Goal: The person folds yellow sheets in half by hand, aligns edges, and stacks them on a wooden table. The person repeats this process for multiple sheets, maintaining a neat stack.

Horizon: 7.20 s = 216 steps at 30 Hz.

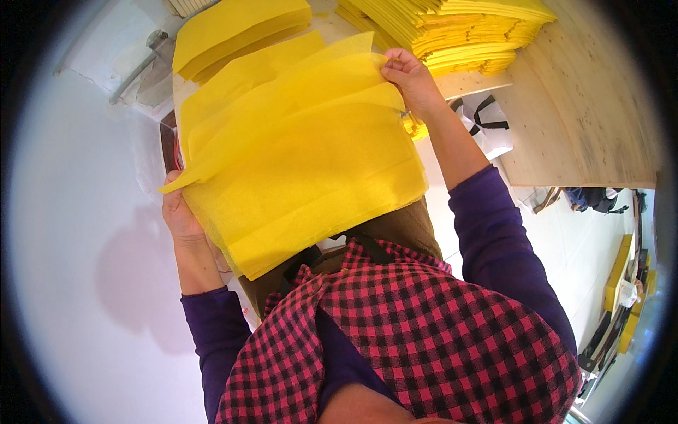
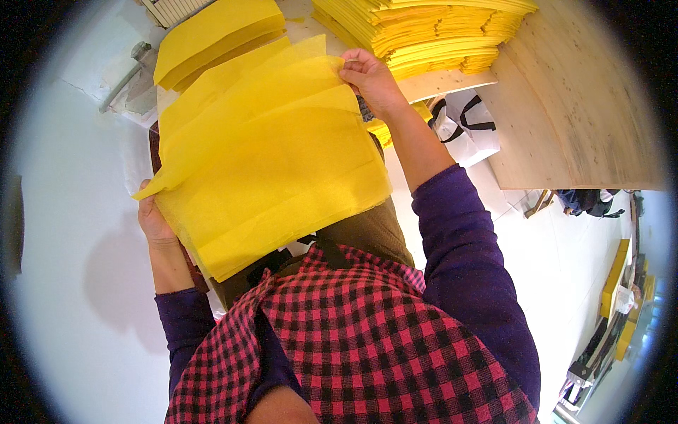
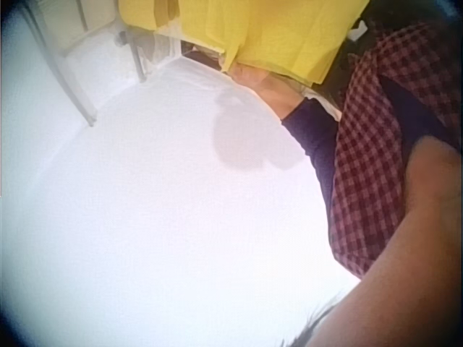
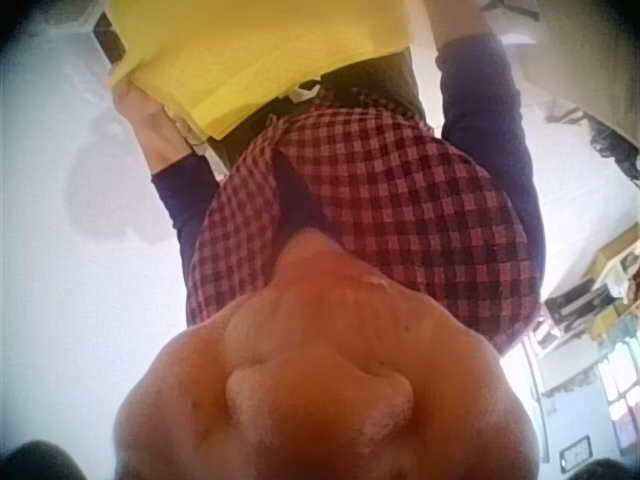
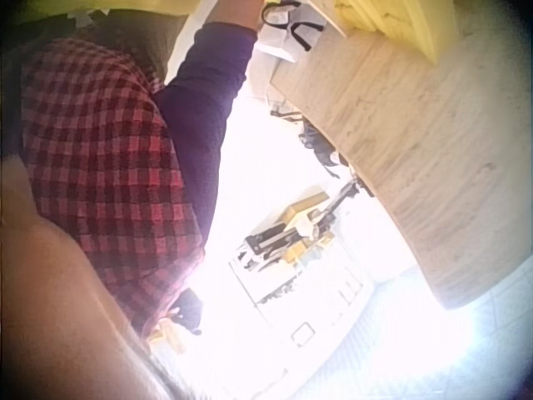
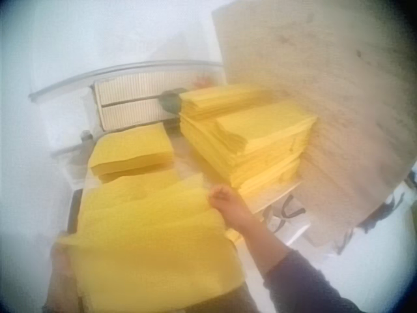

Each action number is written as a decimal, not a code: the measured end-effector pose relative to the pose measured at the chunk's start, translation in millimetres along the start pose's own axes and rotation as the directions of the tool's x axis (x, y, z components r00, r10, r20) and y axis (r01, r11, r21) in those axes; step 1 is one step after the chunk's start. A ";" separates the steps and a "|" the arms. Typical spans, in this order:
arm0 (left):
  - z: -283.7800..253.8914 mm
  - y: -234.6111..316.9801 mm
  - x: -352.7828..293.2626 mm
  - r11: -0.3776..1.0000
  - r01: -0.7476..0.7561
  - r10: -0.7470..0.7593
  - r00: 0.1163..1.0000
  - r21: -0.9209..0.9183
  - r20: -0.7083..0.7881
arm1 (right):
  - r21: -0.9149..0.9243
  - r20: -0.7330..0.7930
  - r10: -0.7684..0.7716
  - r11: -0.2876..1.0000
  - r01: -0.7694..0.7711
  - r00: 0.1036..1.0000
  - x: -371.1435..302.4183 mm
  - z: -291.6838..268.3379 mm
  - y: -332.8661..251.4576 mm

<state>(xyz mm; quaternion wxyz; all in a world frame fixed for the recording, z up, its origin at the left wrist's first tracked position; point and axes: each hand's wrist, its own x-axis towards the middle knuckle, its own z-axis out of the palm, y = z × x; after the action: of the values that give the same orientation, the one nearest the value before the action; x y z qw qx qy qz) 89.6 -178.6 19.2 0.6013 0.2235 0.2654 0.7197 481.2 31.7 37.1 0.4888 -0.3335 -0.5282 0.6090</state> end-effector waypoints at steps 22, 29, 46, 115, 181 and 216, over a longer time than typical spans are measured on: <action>-14.4 -1.3 7.9 0.998 0.050 -0.047 0.996 0.036 -0.082 | -0.260 -0.111 -0.007 0.965 -0.022 0.994 -4.8 -7.9 -6.3; -13.2 -1.7 7.6 0.997 0.037 -0.028 0.992 0.071 -0.124 | -0.219 0.051 -0.077 0.972 0.086 0.996 -29.7 -12.6 -4.0; 0.4 -1.6 8.9 0.990 -0.065 0.068 0.997 0.128 -0.021 | -0.445 -0.250 -0.046 0.893 -0.072 0.967 -6.7 17.3 -4.5; 22.1 -3.4 17.3 0.853 -0.106 0.238 0.951 0.512 -0.198 | -0.762 -0.102 -0.129 0.648 0.006 0.986 49.2 28.8 8.4; 31.1 -2.7 -51.9 0.775 0.074 0.211 0.906 0.627 -0.367 | -0.564 -0.135 -0.095 0.825 0.003 0.986 49.5 -11.3 21.5; 37.9 -45.3 -117.1 0.581 -0.182 0.364 0.930 0.794 -0.052 | -0.235 -0.088 0.170 0.954 -0.186 0.982 -124.2 15.5 0.0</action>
<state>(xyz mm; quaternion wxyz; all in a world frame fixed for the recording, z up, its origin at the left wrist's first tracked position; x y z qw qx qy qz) 168.4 -283.4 18.1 0.2952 0.4219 0.5732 0.6374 504.1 -90.9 26.9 0.4051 -0.4570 -0.5497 0.5699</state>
